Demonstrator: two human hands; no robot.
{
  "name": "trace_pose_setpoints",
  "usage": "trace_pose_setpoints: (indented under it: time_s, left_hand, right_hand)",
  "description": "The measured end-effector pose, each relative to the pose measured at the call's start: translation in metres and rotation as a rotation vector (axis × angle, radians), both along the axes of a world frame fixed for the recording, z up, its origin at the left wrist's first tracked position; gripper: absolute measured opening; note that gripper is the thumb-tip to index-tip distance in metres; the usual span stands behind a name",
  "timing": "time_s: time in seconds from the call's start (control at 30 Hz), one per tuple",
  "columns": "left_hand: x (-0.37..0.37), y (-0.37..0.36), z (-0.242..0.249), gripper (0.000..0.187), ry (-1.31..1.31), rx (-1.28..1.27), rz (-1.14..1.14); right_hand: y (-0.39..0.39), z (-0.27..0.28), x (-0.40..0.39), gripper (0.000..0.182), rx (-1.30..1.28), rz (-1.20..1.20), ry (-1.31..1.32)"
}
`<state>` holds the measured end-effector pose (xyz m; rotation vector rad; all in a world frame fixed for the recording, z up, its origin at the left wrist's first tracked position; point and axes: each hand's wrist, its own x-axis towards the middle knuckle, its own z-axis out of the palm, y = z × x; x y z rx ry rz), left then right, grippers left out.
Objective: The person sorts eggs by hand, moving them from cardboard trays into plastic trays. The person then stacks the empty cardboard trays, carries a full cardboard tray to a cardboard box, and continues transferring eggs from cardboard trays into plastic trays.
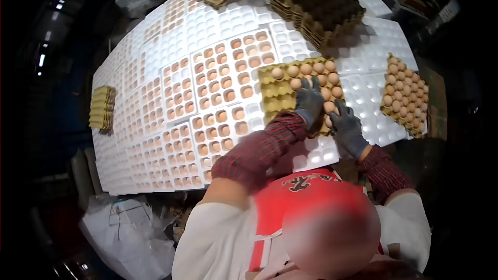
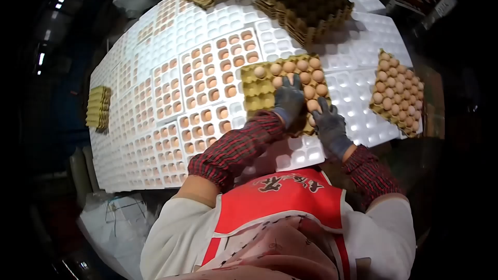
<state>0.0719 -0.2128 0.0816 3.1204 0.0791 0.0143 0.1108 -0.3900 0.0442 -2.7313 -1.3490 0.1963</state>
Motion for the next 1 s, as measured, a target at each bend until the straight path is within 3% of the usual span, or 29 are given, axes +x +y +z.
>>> trace_pose_setpoints:
  time_s: [0.07, 0.1, 0.2, 0.3, 0.37, 0.4, 0.43, 0.47, 0.5, 0.53, 0.57, 0.6, 0.63, 0.67, 0.7, 0.77, 0.8, 0.9, 0.97, 1.0]
  left_hand:
    - [0.016, -0.011, -0.044, 0.044, -0.027, 0.174, 0.11]
    - [0.02, -0.01, -0.042, 0.042, 0.089, 0.218, 0.106]
    - [0.026, 0.019, -0.067, 0.033, 0.011, -0.068, 0.068]
    - [-0.015, 0.094, -0.021, 0.024, -0.293, -0.564, -0.019]
    - [-0.044, 0.162, -0.03, 0.025, -0.501, -0.8, 0.192]
    - [-0.06, 0.205, -0.025, 0.026, -0.431, -0.927, 0.353]
    - [-0.076, 0.254, -0.032, 0.028, -0.573, -0.785, 0.396]
    - [-0.089, 0.311, -0.051, 0.034, -0.598, -0.693, 0.444]
    - [-0.102, 0.358, -0.067, 0.045, -0.688, -0.659, 0.577]
    - [-0.113, 0.41, -0.091, 0.048, -0.676, -0.432, 0.668]
    - [-0.122, 0.435, -0.073, 0.055, -0.374, -0.42, 0.845]
    - [-0.126, 0.471, -0.093, 0.052, -0.343, -0.361, 0.802]
    - [-0.128, 0.485, -0.086, 0.054, -0.108, -0.277, 0.79]
    - [-0.134, 0.493, -0.091, 0.05, -0.023, -0.308, 0.743]
    - [-0.132, 0.502, -0.094, 0.047, 0.038, -0.327, 0.696]
    - [-0.135, 0.504, -0.095, 0.043, -0.006, -0.283, 0.639]
    - [-0.133, 0.499, -0.081, 0.038, -0.017, -0.387, 0.708]
    - [-0.148, 0.543, -0.14, 0.035, -0.536, -0.132, 0.584]
    - [-0.155, 0.558, -0.163, 0.037, -0.441, 0.004, 0.571]
    - [-0.159, 0.555, -0.173, 0.04, -0.225, 0.026, 0.62]
  right_hand:
    - [0.005, 0.004, -0.003, 0.043, -0.025, -0.037, -0.026]
    - [0.006, 0.008, -0.003, 0.042, -0.034, -0.052, -0.014]
    - [0.003, 0.011, 0.001, 0.044, 0.15, -0.082, 0.06]
    - [-0.004, 0.014, 0.002, 0.041, 0.318, -0.217, 0.249]
    - [-0.004, 0.0, 0.0, 0.038, 0.552, -0.351, 0.436]
    - [-0.003, -0.003, 0.001, 0.036, 0.652, -0.366, 0.574]
    - [-0.003, -0.001, 0.0, 0.034, 0.75, -0.385, 0.708]
    - [0.018, 0.03, -0.016, 0.031, 0.785, -0.627, 0.999]
    - [0.036, 0.035, -0.026, 0.032, 0.763, -0.62, 1.078]
    - [0.049, 0.039, -0.033, 0.033, 0.735, -0.624, 1.154]
    - [0.061, 0.045, -0.041, 0.033, 0.707, -0.643, 1.219]
    - [0.08, 0.045, -0.053, 0.037, 0.687, -0.578, 1.228]
    - [0.099, 0.035, -0.067, 0.041, 0.654, -0.516, 1.247]
    - [0.116, 0.013, -0.08, 0.047, 0.67, -0.279, 1.033]
    - [0.135, 0.011, -0.089, 0.052, 0.584, -0.027, 0.658]
    - [0.177, 0.021, -0.106, 0.047, 0.335, -0.091, 0.589]
    - [0.196, 0.021, -0.107, 0.046, 0.25, -0.002, 0.44]
    - [0.244, -0.002, -0.109, 0.034, 0.048, 0.101, 0.039]
    - [0.263, -0.006, -0.11, 0.035, -0.173, 0.052, 0.036]
    - [0.26, -0.004, -0.115, 0.032, -0.099, 0.049, 0.007]
